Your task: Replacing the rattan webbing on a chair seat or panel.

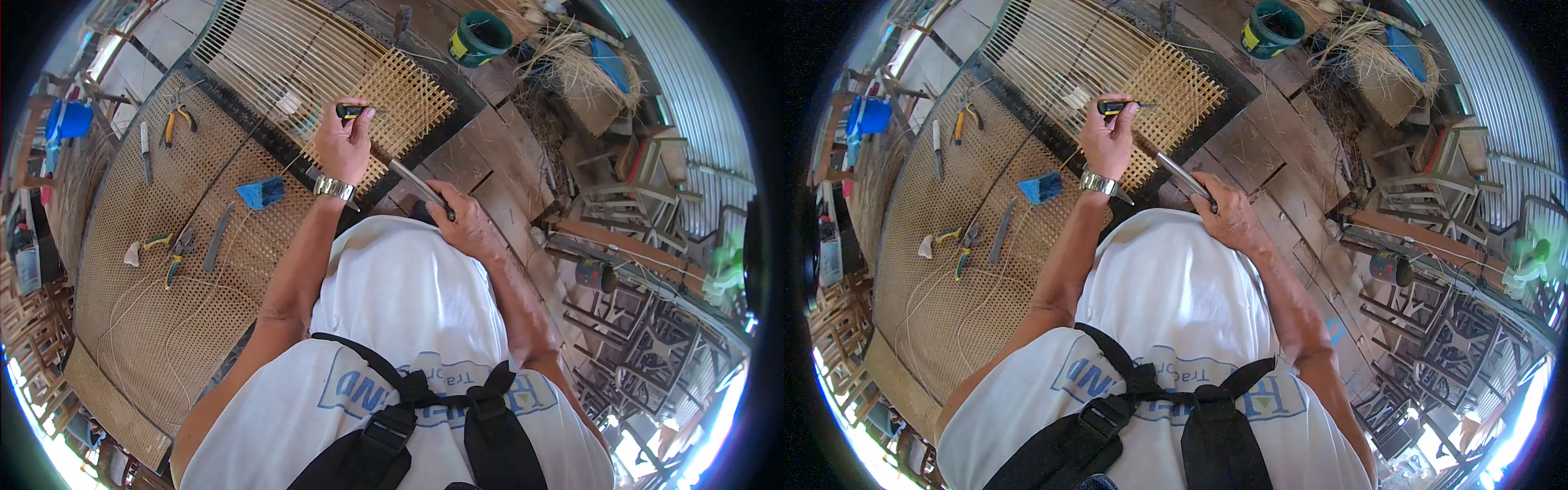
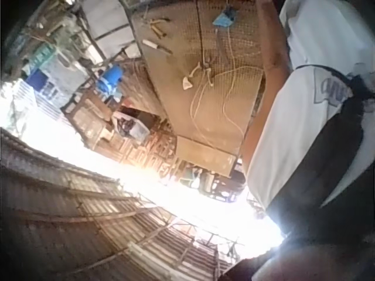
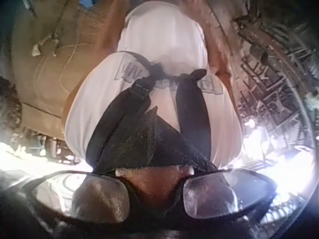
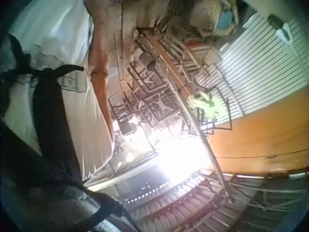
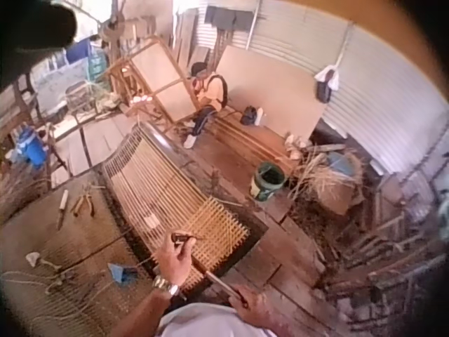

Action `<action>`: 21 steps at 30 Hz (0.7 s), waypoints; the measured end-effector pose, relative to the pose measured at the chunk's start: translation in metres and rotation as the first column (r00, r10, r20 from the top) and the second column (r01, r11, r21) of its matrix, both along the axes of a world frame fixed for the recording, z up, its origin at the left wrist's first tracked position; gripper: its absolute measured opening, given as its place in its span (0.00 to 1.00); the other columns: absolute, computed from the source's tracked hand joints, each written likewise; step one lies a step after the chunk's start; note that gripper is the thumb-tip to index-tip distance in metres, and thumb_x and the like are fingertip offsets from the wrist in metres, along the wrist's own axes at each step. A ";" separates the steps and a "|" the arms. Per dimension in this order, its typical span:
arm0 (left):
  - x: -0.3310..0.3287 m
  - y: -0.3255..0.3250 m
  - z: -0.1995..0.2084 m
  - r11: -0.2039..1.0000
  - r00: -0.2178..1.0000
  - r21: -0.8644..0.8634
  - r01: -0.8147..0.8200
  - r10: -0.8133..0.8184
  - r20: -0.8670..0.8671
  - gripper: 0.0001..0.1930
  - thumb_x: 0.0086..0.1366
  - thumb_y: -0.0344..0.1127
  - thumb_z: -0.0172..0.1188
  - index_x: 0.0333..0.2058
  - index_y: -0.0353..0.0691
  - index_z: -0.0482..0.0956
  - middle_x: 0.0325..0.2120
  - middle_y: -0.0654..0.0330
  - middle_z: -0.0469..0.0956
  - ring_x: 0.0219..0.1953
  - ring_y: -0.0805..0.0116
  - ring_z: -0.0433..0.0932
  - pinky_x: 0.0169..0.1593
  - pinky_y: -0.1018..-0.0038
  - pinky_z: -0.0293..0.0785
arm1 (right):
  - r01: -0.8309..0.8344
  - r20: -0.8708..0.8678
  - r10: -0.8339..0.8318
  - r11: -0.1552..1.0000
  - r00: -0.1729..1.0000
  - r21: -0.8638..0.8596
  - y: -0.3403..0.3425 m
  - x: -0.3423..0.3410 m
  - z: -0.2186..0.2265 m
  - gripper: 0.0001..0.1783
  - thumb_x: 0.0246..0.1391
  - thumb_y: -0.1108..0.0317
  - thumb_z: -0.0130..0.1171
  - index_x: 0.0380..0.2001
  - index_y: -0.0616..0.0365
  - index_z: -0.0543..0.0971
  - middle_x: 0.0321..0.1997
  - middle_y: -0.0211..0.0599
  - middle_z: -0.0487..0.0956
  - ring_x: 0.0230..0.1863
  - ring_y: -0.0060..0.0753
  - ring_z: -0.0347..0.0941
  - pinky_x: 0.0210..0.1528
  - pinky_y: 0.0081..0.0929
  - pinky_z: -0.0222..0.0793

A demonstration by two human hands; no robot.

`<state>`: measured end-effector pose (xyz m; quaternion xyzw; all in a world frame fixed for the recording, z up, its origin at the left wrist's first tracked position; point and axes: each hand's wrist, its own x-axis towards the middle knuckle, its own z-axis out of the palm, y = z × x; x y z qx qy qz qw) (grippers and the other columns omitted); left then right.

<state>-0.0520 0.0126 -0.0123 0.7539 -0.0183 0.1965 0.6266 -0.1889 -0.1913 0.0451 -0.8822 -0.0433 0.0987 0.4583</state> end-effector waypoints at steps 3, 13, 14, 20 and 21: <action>0.000 -0.001 0.002 0.999 0.997 0.021 0.041 -0.040 -0.061 0.11 0.67 0.31 0.69 0.46 0.39 0.79 0.38 0.62 0.87 0.37 0.79 0.83 0.38 0.79 0.79 | 0.021 -0.052 -0.020 1.000 0.998 0.022 0.000 0.003 -0.002 0.19 0.63 0.69 0.59 0.55 0.62 0.76 0.49 0.56 0.82 0.48 0.61 0.81 0.51 0.44 0.76; 0.001 0.011 0.002 0.998 0.999 -0.053 -0.034 0.033 -0.030 0.11 0.67 0.30 0.69 0.44 0.36 0.78 0.38 0.59 0.87 0.38 0.75 0.85 0.40 0.77 0.81 | 0.036 -0.009 -0.036 0.999 0.999 0.019 -0.002 -0.006 0.004 0.18 0.63 0.69 0.59 0.55 0.61 0.77 0.48 0.54 0.83 0.48 0.60 0.81 0.52 0.43 0.75; 0.001 0.008 0.001 0.998 0.998 -0.064 -0.017 0.013 -0.058 0.11 0.67 0.30 0.69 0.44 0.36 0.78 0.38 0.59 0.86 0.38 0.75 0.85 0.40 0.77 0.81 | 0.030 0.009 -0.030 1.000 1.000 0.010 -0.001 -0.003 0.003 0.19 0.63 0.68 0.59 0.56 0.61 0.77 0.46 0.55 0.83 0.46 0.56 0.82 0.51 0.41 0.76; 0.004 0.003 0.005 0.998 0.999 -0.058 -0.001 -0.001 -0.042 0.11 0.67 0.30 0.69 0.44 0.37 0.78 0.35 0.60 0.86 0.34 0.75 0.84 0.38 0.76 0.81 | 0.061 0.023 -0.061 0.998 0.998 -0.007 0.006 0.009 -0.002 0.18 0.63 0.69 0.59 0.54 0.62 0.77 0.47 0.55 0.83 0.47 0.60 0.81 0.51 0.44 0.75; 0.003 0.005 0.006 0.998 0.999 -0.067 0.004 -0.007 -0.043 0.11 0.67 0.30 0.69 0.45 0.37 0.78 0.35 0.60 0.86 0.34 0.75 0.84 0.38 0.77 0.81 | 0.164 0.048 -0.164 0.987 0.985 0.006 0.008 0.008 -0.002 0.17 0.63 0.70 0.59 0.54 0.62 0.77 0.47 0.55 0.83 0.47 0.60 0.81 0.51 0.44 0.75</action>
